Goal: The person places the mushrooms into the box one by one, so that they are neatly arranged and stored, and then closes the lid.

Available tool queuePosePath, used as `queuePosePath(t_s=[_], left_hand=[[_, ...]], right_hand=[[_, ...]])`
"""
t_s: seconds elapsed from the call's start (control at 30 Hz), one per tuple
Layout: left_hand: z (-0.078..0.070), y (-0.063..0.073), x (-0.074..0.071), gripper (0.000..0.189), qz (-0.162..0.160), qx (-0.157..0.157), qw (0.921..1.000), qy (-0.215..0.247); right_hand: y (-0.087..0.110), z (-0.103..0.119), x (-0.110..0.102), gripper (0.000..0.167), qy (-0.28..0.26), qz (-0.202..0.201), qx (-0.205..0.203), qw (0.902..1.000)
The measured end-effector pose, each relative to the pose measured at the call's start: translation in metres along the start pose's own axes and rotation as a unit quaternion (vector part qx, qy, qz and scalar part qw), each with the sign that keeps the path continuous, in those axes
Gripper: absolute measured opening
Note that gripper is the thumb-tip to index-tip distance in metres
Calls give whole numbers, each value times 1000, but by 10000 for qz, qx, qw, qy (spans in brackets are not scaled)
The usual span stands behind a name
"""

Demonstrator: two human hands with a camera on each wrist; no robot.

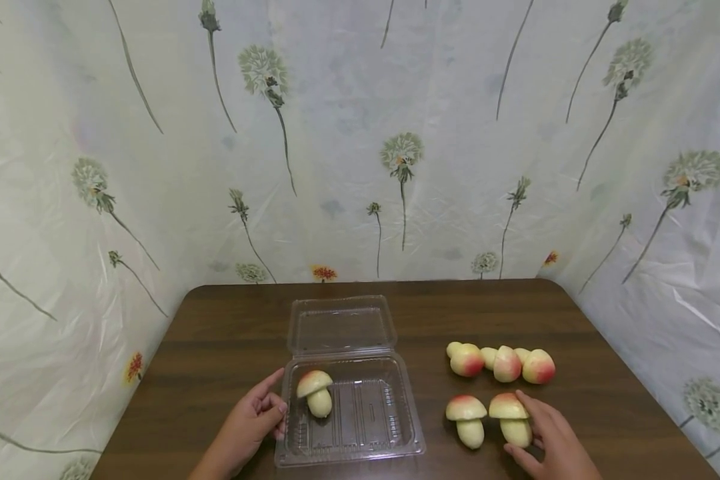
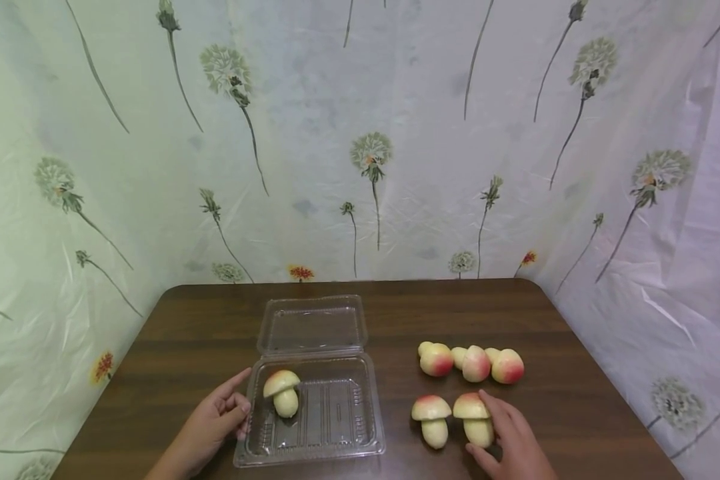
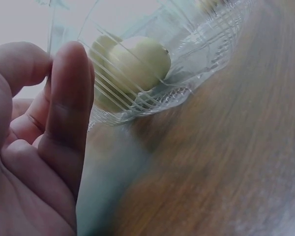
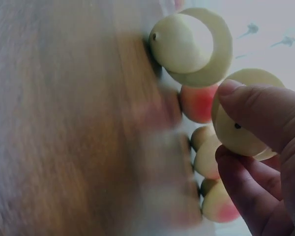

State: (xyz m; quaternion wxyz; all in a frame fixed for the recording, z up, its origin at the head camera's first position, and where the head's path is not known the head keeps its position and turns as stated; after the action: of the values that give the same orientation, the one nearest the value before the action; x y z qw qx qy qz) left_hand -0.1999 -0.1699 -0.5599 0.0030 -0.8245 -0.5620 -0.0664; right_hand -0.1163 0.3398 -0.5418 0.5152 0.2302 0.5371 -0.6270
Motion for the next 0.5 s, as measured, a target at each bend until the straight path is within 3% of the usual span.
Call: queuePosePath(t_s=[0.5], left_hand=[[1,0,0,76,62,111,9999,71]], right_hand=[[-4,7,-4,94,-198,44,90,9998]])
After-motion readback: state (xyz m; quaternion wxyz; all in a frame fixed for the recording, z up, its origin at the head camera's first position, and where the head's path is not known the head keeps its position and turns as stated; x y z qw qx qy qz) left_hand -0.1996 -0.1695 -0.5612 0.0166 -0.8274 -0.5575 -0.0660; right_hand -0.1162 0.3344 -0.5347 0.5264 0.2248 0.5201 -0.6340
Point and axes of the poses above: each hand's wrist, its own y-axis away from the middle knuckle, its own x-axis out of the palm, z = x × y, the point moved 2 cm from there along -y, towards the middle knuckle, and after that the axes turned 7 degrees about y, right-handed, at the moved point
